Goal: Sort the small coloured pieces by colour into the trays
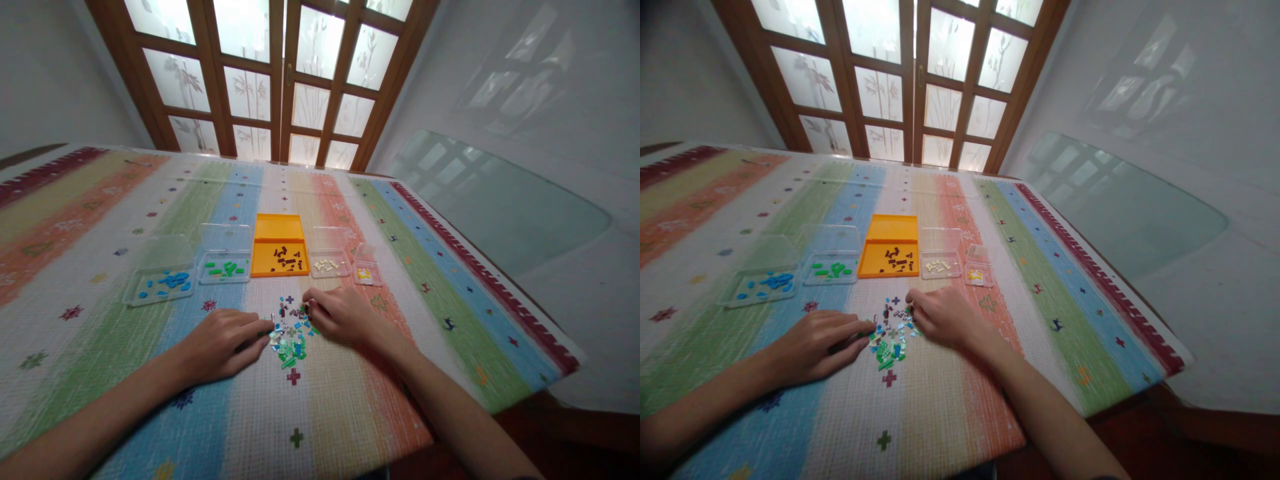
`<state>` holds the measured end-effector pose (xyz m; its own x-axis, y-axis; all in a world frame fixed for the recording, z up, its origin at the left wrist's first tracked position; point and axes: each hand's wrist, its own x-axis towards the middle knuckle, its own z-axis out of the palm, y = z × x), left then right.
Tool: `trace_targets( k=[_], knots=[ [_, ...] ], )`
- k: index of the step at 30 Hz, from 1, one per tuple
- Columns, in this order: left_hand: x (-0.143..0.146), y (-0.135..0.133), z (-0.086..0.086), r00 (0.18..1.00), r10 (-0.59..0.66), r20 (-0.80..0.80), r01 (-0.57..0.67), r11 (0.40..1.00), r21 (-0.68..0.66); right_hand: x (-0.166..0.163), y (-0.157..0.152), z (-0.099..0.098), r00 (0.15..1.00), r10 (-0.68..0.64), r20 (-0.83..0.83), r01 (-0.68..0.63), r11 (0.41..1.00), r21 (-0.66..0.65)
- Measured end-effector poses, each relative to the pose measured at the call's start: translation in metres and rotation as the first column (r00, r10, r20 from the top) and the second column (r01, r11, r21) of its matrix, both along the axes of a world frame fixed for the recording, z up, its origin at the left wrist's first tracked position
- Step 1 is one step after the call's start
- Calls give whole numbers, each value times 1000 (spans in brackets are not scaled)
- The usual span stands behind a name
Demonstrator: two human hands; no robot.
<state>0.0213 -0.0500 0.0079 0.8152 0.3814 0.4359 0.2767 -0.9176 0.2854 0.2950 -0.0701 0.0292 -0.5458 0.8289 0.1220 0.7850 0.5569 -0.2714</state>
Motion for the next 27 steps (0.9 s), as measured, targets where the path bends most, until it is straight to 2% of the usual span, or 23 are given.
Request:
trace_targets(
  k=[8,13,18,22,27],
  knots=[
    [0,1,-2,1000,4,1,-4,999,38,-3,-3,-1,997,56,-52,-56,998,14],
    [1,1,-2,1000,-2,31,1,1000,22,-20,-11,-6,982,147,-118,-147,989,15],
    [1,0,-1,997,17,73,-17,1000,-2,-36,-16,-10,984,150,-99,-148,989,29],
    [-7,6,9,994,63,89,-65,998,21,-40,-17,-11,990,131,-60,-130,991,25],
    [-38,29,37,988,135,75,-143,983,116,-41,-17,-10,991,130,-33,-130,991,9]
  ],
)
